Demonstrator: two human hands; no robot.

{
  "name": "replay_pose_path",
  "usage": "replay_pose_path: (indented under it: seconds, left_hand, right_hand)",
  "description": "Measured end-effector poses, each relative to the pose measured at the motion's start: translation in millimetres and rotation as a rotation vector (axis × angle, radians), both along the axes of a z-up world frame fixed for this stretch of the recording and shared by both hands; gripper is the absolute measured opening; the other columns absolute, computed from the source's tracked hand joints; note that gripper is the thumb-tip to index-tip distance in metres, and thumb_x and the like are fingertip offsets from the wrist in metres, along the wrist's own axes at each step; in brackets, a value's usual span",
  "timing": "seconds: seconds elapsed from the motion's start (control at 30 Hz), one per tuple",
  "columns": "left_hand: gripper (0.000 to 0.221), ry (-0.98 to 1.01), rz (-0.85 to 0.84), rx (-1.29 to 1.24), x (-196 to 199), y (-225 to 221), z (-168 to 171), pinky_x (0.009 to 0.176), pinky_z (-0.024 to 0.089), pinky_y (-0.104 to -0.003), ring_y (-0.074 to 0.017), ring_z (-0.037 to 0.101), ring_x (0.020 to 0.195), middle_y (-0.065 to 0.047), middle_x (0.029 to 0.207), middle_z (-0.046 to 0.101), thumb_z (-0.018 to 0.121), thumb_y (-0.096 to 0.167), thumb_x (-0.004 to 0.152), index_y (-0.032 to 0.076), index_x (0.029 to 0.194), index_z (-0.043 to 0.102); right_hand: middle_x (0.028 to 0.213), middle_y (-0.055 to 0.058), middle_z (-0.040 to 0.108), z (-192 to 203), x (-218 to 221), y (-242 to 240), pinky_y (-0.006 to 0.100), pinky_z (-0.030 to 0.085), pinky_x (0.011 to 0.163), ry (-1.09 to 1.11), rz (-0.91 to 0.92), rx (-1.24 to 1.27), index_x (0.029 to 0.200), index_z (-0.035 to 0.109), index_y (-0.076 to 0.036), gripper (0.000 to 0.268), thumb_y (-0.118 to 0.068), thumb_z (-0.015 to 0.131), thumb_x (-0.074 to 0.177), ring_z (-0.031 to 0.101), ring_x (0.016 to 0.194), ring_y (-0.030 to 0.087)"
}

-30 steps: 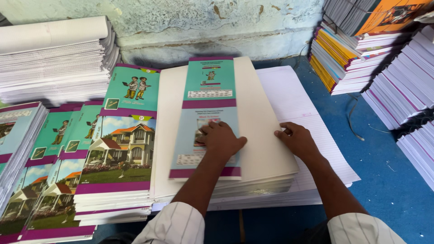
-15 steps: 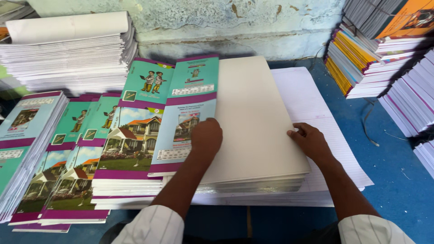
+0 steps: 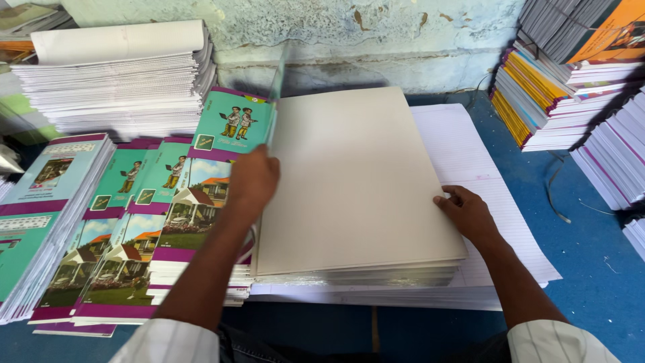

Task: The person repeatedly folds a cover sheet over a stack of printed pages and presses the spine with a wooden block to crease the fold. The person handles multiple book units one at a time, aligning the cover and smoothing the spine before moving to the next unit.

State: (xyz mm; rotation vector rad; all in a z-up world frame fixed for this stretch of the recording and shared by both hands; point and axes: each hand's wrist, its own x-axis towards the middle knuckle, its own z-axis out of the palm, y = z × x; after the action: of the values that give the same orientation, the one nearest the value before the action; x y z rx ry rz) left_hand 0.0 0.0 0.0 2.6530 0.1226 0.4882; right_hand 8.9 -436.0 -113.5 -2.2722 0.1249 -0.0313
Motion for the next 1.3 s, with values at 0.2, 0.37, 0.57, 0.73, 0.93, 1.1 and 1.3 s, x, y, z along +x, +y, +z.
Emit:
replay_pose_path:
  seconds: [0.2,0.37,0.57,0.73,0.93,1.1,1.3]
  left_hand:
    - [0.027,-0.065,0.001,-0.068,3.8,66.1,7.8,0.084,0.055,-0.052,-0.0469,0.068,0.091,-0.029,0.094,0.070,0.057,0.020,0.098,-0.005,0.101,0.069]
    - [0.032,-0.008,0.131,-0.219,-10.9,120.0,2.8,0.086,0.057,-0.047,-0.0411,0.074,0.091,-0.025,0.098,0.073,0.059,0.021,0.094,0.005,0.119,0.070]
    - [0.043,0.148,0.333,-0.069,-25.3,153.6,-7.5,0.091,0.053,-0.051,-0.0408,0.070,0.103,-0.023,0.112,0.073,0.066,0.021,0.086,0.008,0.126,0.069]
    - [0.061,0.181,0.325,-0.076,-34.0,159.3,-28.1,0.095,0.053,-0.052,-0.0414,0.068,0.110,-0.024,0.119,0.070,0.073,0.029,0.080,0.004,0.133,0.060]
    - [0.066,0.304,0.417,0.274,-35.8,139.9,-60.9,0.105,0.032,-0.075,-0.0389,0.060,0.124,-0.021,0.133,0.062,0.075,0.042,0.086,0.004,0.136,0.055]
    - [0.053,0.244,0.190,0.165,-39.2,98.2,-89.3,0.111,0.025,-0.077,-0.0359,0.059,0.127,-0.016,0.138,0.062,0.070,0.043,0.086,0.012,0.129,0.068]
    - [0.081,0.116,0.011,0.038,-41.1,41.7,-103.1,0.100,0.044,-0.059,-0.0410,0.064,0.115,-0.025,0.126,0.065,0.071,0.068,0.083,0.002,0.130,0.064]
  right_hand:
    - [0.093,0.012,0.073,0.5,-1.2,-0.2,0.037,0.057,0.076,0.017,-0.003,-0.008,0.136,0.066,-0.007,0.057,-0.044,0.069,0.092,0.070,0.085,0.022]
    - [0.093,0.012,0.072,-0.4,-1.7,-0.3,0.037,0.057,0.076,-0.002,0.009,0.019,0.135,0.066,-0.006,0.056,-0.043,0.070,0.092,0.069,0.085,0.022]
    - [0.095,0.016,0.073,2.6,-3.4,1.1,0.039,0.057,0.078,0.035,-0.007,0.017,0.136,0.067,-0.007,0.056,-0.042,0.070,0.093,0.069,0.087,0.025]
    - [0.104,0.016,0.077,4.3,-3.4,3.4,0.038,0.058,0.084,0.043,-0.010,0.030,0.133,0.068,-0.006,0.055,-0.043,0.068,0.094,0.074,0.094,0.024]
    - [0.102,0.016,0.078,6.1,-4.8,3.7,0.039,0.058,0.083,0.039,0.010,-0.051,0.130,0.071,-0.006,0.053,-0.045,0.065,0.095,0.075,0.092,0.025]
    - [0.098,0.017,0.079,9.8,-5.8,7.0,0.041,0.058,0.081,0.092,0.000,-0.142,0.129,0.071,-0.006,0.053,-0.047,0.061,0.097,0.075,0.088,0.027]
    - [0.104,0.021,0.078,10.2,-4.9,5.9,0.043,0.058,0.087,0.215,-0.030,-0.233,0.129,0.072,-0.005,0.064,-0.056,0.065,0.092,0.076,0.093,0.033]
